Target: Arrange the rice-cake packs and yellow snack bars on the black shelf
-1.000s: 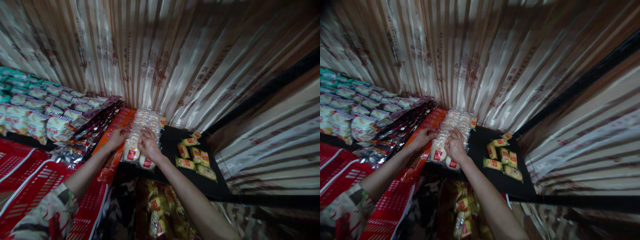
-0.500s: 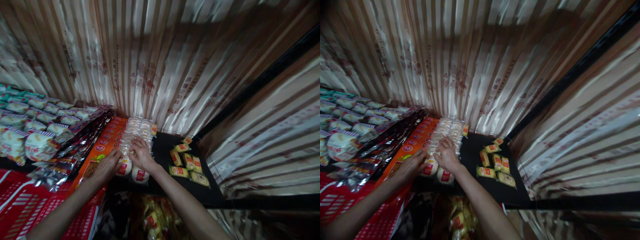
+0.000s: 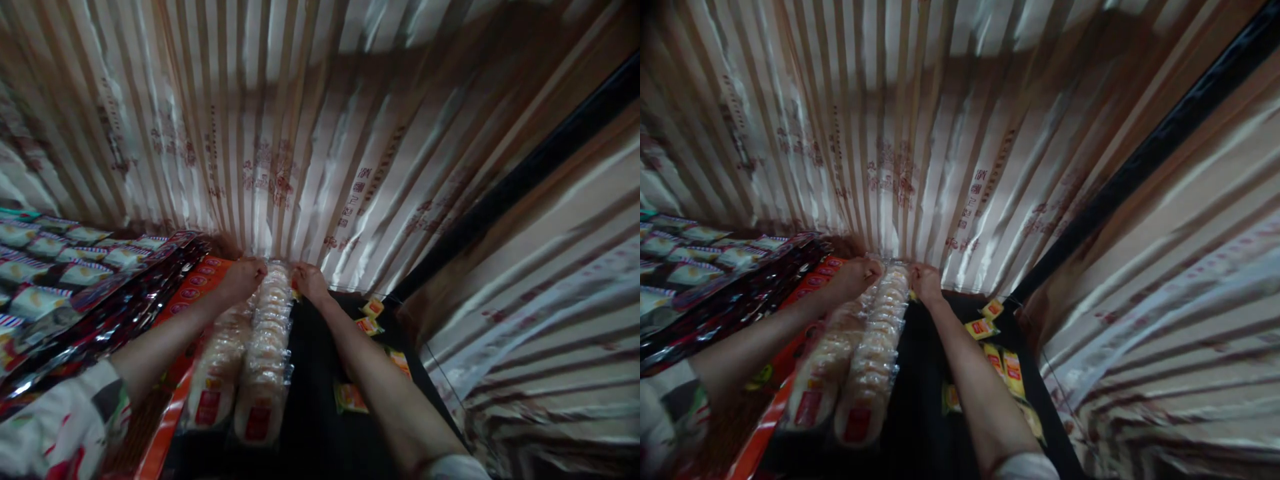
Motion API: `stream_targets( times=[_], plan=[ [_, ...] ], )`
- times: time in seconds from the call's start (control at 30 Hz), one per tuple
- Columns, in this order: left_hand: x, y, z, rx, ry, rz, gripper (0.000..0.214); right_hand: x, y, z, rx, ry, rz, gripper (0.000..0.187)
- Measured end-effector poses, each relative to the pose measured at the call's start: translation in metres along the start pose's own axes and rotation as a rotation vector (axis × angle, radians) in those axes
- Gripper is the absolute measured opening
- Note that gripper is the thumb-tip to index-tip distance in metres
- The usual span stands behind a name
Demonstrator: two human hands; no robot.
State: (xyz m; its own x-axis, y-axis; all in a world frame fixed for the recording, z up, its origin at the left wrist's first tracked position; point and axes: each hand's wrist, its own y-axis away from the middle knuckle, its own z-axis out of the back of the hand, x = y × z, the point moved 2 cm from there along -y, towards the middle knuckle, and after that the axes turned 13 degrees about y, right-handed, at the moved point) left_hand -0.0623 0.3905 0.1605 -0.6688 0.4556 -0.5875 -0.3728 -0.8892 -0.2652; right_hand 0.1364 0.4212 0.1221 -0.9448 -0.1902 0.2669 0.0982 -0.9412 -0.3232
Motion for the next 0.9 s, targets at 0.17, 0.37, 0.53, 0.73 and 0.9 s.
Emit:
stream_targets(
  times=[0.17, 0.37, 0.53, 0.73, 0.9],
  plan=[
    [0.025, -0.077, -0.033, 0.077, -0.042, 0.091, 0.022, -0.013, -0.035, -0.020, 0.049, 0.027, -0.054, 0.020],
    [0.051, -0.113, -0.054, 0.141, 0.034, 0.159, 0.017, -0.024, -0.049, -0.043, 0.189, 0.021, -0.180, 0.012],
    [0.058, -0.119, -0.057, 0.236, 0.118, 0.179, 0.012, -0.027, -0.052, -0.047, 0.165, -0.075, -0.196, 0.010],
    [0.059, -0.119, -0.054, 0.197, 0.158, 0.177, 0.012, -0.018, -0.046, -0.040, 0.125, -0.036, -0.277, 0.014],
    [0.059, -0.115, -0.058, 0.141, 0.162, 0.185, 0.012, -0.015, -0.039, -0.037, -0.018, -0.067, -0.113, 0.016]
  ],
)
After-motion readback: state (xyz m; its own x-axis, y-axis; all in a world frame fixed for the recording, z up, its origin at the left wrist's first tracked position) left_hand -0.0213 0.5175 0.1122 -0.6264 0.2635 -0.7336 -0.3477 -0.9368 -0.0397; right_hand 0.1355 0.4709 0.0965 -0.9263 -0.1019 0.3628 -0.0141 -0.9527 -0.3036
